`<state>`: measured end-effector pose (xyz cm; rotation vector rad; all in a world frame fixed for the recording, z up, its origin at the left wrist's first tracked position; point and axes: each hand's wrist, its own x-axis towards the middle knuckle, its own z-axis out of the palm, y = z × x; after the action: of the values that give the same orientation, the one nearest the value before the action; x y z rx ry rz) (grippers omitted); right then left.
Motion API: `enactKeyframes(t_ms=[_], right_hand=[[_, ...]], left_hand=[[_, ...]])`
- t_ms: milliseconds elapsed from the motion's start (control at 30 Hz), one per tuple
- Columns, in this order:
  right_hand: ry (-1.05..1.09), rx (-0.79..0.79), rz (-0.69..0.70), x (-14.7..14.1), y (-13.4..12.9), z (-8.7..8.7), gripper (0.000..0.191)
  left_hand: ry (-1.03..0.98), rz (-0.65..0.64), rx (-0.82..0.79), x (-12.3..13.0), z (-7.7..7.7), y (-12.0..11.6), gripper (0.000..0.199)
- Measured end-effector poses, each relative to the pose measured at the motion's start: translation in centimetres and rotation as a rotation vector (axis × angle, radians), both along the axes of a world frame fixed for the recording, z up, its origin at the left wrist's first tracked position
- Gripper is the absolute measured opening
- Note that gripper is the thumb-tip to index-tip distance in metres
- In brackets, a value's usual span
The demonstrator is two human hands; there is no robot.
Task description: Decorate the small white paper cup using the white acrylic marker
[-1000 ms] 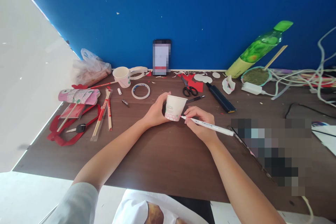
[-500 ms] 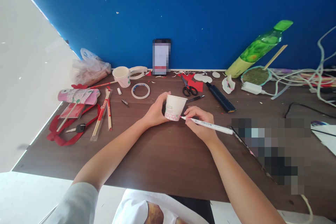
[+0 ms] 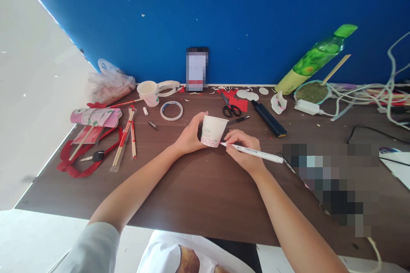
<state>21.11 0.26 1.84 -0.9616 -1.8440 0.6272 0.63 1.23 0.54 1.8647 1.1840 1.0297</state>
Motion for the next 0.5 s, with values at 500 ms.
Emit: enactKeyframes(t_ms=[500], right_hand=[[0.421,-0.200,-0.221,-0.40,-0.07,0.38,0.021]], left_hand=[[0.037,0.058,0.111,-0.21,-0.60,0.38,0.105]])
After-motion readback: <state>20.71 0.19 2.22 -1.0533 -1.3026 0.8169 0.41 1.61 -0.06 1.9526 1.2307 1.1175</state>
